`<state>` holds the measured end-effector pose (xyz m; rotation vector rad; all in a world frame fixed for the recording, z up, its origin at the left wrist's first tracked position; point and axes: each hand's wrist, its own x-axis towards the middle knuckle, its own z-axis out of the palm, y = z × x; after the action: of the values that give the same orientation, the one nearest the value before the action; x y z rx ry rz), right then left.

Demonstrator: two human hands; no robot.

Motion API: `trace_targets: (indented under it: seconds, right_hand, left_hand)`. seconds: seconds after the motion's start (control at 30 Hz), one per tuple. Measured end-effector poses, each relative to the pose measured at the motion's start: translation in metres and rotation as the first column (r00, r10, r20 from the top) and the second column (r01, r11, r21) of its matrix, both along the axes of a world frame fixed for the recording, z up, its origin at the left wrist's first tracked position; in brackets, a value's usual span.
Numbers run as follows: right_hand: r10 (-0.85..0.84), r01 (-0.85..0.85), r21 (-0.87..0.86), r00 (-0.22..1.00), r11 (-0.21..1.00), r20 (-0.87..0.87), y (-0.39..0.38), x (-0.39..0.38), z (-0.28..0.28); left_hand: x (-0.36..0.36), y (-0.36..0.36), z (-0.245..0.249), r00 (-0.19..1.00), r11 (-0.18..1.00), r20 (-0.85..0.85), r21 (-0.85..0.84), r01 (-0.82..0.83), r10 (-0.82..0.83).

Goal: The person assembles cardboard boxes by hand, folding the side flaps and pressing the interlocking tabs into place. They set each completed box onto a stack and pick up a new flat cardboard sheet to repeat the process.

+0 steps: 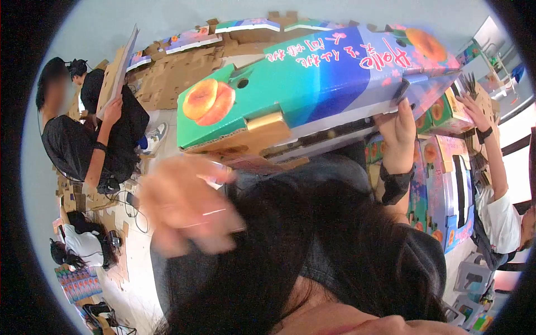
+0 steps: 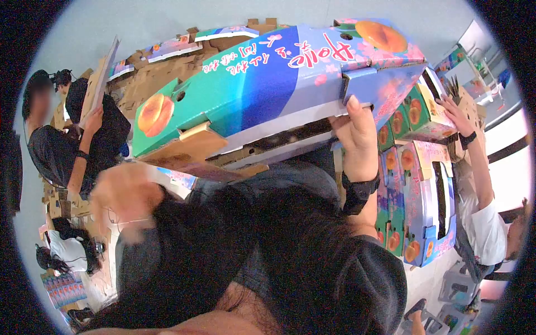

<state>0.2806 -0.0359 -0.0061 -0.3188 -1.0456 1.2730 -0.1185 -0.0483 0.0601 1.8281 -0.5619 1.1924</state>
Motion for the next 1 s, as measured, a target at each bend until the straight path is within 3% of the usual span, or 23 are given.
trace_targets:
  seconds: [0.07, 0.13, 0.17, 0.23, 0.27, 0.4, 0.5, 0.57, 0.67, 0.7, 0.83, 0.93, 1.0]
  right_hand:
    - [0.031, -0.032, -0.013, 0.999, 0.999, -0.022, -0.001, -0.002, -0.001]
    - [0.097, -0.101, -0.051, 0.992, 0.994, -0.085, 0.001, 0.001, -0.006]
    - [0.133, -0.143, -0.069, 0.983, 0.987, -0.123, 0.002, 0.002, -0.01]
    - [0.221, -0.245, -0.092, 0.951, 0.965, -0.216, 0.007, 0.004, -0.018]
    - [0.195, -0.219, -0.126, 0.964, 0.968, -0.183, 0.004, 0.003, -0.015]
    - [0.142, -0.149, -0.169, 0.988, 0.974, -0.053, -0.02, 0.001, -0.002]
    - [0.095, -0.088, -0.201, 0.995, 0.976, 0.023, -0.035, -0.004, 0.003]
    - [0.037, -0.019, -0.295, 0.998, 0.955, 0.053, -0.047, -0.007, -0.001]
    - [0.176, -0.114, -0.378, 0.976, 0.919, 0.132, -0.063, 0.006, -0.003]
    - [0.077, 0.019, -0.405, 0.973, 0.914, 0.218, -0.07, 0.003, -0.002]
    - [0.155, -0.064, -0.285, 0.938, 0.956, 0.311, -0.087, 0.002, 0.0]
    - [0.116, -0.032, -0.288, 0.952, 0.957, 0.282, -0.094, -0.018, 0.019]
    - [0.146, -0.061, -0.309, 0.955, 0.949, 0.258, -0.091, -0.015, 0.019]
  left_hand:
    - [-0.053, 0.002, -0.011, 0.933, 0.958, 0.22, -0.054, -0.281, 0.286]
    - [-0.09, 0.008, -0.022, 0.761, 0.813, 0.292, -0.142, -0.565, 0.58]
    - [-0.09, 0.008, -0.021, 0.683, 0.721, 0.233, -0.182, -0.669, 0.692]
    - [-0.079, 0.007, -0.019, 0.532, 0.51, -0.065, -0.204, -0.835, 0.844]
    - [-0.057, 0.009, -0.009, 0.51, 0.505, -0.164, -0.079, -0.86, 0.844]
    - [-0.044, 0.039, -0.041, 0.689, 0.607, -0.333, -0.326, -0.725, 0.644]
    - [-0.027, 0.04, -0.043, 0.8, 0.646, -0.335, -0.471, -0.6, 0.498]
    - [-0.028, 0.044, -0.047, 0.79, 0.673, -0.324, -0.413, -0.614, 0.521]
    - [-0.033, 0.04, -0.047, 0.744, 0.669, -0.366, -0.332, -0.665, 0.558]
    - [-0.034, 0.039, -0.045, 0.725, 0.663, -0.389, -0.304, -0.684, 0.568]
    - [-0.033, 0.031, -0.037, 0.62, 0.609, -0.402, -0.173, -0.774, 0.673]
    - [-0.036, 0.024, -0.031, 0.576, 0.638, -0.42, 0.008, -0.77, 0.701]
    - [-0.031, 0.013, -0.021, 0.583, 0.662, -0.452, 0.02, -0.75, 0.675]
